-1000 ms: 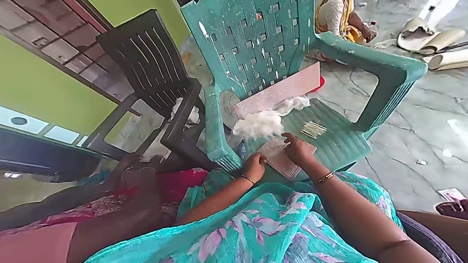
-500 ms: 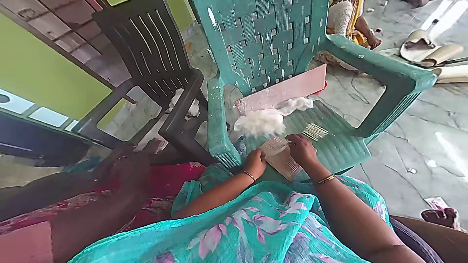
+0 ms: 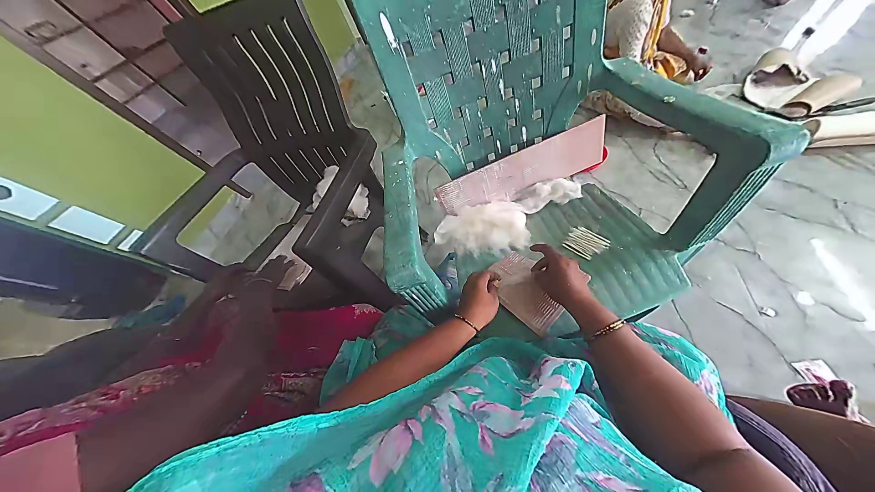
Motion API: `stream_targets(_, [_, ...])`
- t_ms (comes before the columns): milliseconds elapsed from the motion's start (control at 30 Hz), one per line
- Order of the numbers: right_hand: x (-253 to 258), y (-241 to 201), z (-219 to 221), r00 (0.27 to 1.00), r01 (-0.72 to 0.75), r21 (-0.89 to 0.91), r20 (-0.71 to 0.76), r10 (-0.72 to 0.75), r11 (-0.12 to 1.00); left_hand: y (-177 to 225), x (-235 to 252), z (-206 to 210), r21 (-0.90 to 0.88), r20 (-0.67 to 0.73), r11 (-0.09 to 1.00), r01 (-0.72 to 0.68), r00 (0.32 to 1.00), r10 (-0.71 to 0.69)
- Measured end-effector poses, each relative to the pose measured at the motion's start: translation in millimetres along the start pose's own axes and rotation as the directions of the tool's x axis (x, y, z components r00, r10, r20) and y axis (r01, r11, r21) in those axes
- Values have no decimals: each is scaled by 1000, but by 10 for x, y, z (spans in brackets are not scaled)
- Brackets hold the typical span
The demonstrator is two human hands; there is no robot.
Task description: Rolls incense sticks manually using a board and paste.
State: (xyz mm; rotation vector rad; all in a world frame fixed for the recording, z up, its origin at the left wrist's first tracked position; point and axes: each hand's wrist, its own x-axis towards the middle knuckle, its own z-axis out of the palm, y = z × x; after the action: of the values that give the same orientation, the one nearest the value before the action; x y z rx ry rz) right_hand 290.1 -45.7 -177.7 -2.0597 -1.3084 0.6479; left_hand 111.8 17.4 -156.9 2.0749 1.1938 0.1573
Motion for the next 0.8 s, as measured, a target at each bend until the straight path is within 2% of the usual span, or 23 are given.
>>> stream_targets(133, [21,41,-72,1000,2,194,-26,3,981,101,123,2,-76,-45,997,-13,999,9])
stream_targets(300, [41,48,-90,999,-39,377,19,34,925,63,297,61,-239,-57,971,12,998,-27])
stream_targets(367, [39,43,-107,1000,-30,348,18,26,937,72,360,74,-232,-34,973,16,999,-25])
stream_targets(467, [47,74,-92,999,33,174,-31,-28,984,176,387,79,-124,-2,992,15,1000,-15])
stream_targets(633, [62,64,-55,998,-21,-33,50,23,999,249,391,147,-50,7,999,8,1000,-8])
stream_targets(700, [58,50,-74,998,0,5,64,0,1000,234,399,154,-79,2,997,6,1000,-6])
stream_targets(800, [53,59,-103,991,128,161,7,-131,979,172,421,150,-222,-21,975,-15,1000,10])
